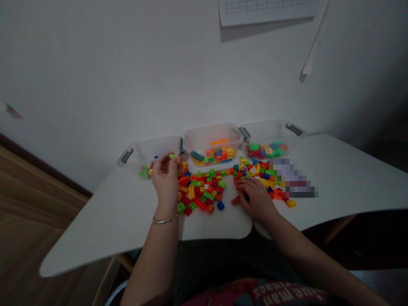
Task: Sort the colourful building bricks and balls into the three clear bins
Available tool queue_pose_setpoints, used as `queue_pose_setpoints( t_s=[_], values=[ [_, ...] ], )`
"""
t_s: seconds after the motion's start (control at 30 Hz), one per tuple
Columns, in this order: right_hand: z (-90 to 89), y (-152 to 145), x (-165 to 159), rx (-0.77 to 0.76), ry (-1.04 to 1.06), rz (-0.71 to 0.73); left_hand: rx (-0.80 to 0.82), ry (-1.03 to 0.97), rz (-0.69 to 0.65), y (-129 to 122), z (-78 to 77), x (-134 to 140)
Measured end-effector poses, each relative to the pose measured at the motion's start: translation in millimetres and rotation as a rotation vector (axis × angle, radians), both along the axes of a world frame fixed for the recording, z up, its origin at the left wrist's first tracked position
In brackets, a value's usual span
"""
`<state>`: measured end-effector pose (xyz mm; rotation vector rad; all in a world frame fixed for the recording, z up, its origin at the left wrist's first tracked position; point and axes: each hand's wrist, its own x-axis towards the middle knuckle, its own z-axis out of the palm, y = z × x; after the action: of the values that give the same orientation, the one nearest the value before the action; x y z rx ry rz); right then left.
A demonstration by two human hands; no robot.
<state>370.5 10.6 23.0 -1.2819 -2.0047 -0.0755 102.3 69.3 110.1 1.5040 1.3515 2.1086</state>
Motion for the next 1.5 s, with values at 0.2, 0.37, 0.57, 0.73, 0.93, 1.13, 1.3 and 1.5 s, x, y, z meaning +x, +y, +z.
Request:
queue_pose_setpoints(
  t_s=[0.2,0.37,0.57,0.73,0.93,1.13,1.3,1.5],
  values=[
    [2.0,-1.7,-1.0,0.046,-0.019,-0.044,0.007,0.347,0.249,17.4,2.3,-40.4],
    [2.1,-2.2,-0.2,0.032,-0.016,-0.043,-0.115,0.613,0.362,39.1,8.1,-59.5],
    [1.4,-1.5,0.2,-0.005,0.007,-0.04,-0.35,0.878,0.438,53.4,5.0,-62.4],
    [-1.5,-0.9,1.2,-0.028,0.005,-0.036,-0.339,0.989,0.491,52.7,-5.6,-58.6],
    [-3.3,0.2,2.2,-0.023,-0.012,-0.049,-0.306,0.932,0.457,51.1,-11.8,-55.8],
    [-4.3,2.3,1.2,-0.045,-0.014,-0.046,-0.309,0.831,0.467,46.3,-14.4,-50.5],
    [-3.8,3.9,0.5,-0.071,-0.013,-0.02,-0.437,0.772,0.458,37.2,-8.0,-37.6],
    [-1.1,4.7,-1.9,-0.091,-0.019,-0.021,-0.12,0.839,0.255,8.9,-0.6,12.3]
  ],
)
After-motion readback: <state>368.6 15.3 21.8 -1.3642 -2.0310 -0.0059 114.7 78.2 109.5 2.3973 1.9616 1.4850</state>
